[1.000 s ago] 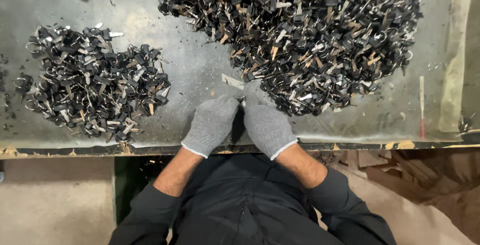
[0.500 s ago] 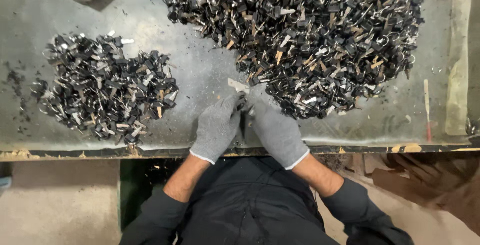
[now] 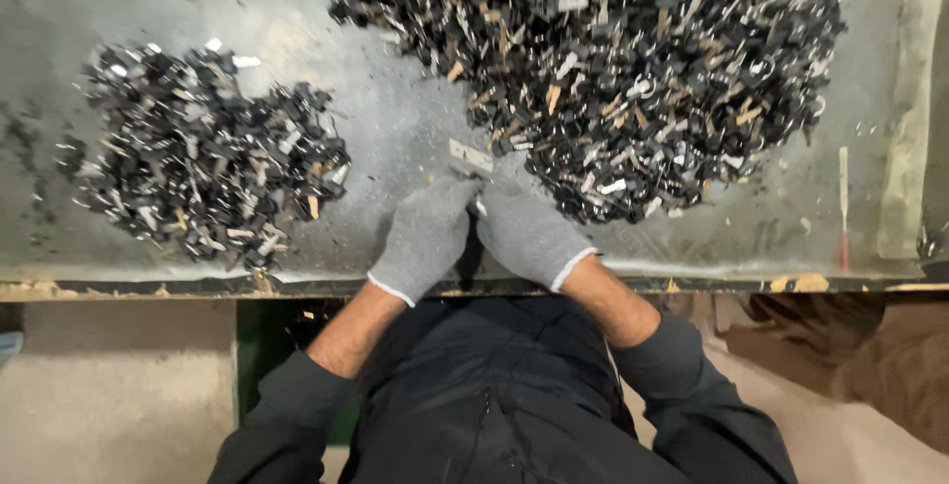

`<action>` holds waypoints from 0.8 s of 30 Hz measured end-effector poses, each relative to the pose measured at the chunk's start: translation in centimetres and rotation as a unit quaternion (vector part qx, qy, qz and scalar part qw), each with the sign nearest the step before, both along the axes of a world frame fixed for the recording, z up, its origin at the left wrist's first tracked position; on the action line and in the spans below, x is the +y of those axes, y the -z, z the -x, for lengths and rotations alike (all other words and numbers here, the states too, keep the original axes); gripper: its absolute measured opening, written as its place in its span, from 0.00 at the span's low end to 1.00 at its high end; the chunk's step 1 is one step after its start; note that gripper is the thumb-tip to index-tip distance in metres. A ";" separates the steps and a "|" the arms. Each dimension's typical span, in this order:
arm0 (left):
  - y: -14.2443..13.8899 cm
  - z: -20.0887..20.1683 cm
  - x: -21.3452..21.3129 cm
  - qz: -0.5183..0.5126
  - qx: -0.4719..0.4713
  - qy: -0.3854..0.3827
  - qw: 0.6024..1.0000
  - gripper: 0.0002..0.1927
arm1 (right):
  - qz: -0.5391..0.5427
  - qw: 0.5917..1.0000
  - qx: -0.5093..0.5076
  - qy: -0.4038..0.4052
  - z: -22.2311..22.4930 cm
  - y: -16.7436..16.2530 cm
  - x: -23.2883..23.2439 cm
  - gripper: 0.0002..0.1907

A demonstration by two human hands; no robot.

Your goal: The person, wearing gray gloves, sits at a metal table and repeatedly picks small black metal key blanks from a large pile, briefly handles each one, and places it into a separate smaller pile on the table. The sorting continues steadily across the whole episode.

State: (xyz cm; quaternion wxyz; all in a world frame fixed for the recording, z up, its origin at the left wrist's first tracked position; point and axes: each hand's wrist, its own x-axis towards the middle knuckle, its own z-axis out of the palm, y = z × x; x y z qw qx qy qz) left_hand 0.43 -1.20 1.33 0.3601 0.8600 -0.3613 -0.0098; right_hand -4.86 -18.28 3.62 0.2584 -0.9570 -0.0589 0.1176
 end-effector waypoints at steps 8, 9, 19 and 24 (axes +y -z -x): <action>-0.6 0.5 0.0 0.021 0.113 -0.079 0.990 0.20 | 0.122 0.987 -0.043 0.095 2.8 -0.5 0.3 0.12; -0.7 0.7 -0.1 0.029 0.079 -0.062 0.994 0.19 | 0.116 0.987 -0.072 0.082 3.0 -0.2 0.4 0.11; -0.3 0.6 0.0 0.047 -0.011 -0.008 0.999 0.17 | 0.039 0.999 0.028 0.012 0.5 0.9 0.2 0.16; 0.3 1.4 0.1 0.001 0.011 -0.096 0.995 0.18 | -0.115 0.984 0.011 0.133 0.2 0.2 -1.4 0.19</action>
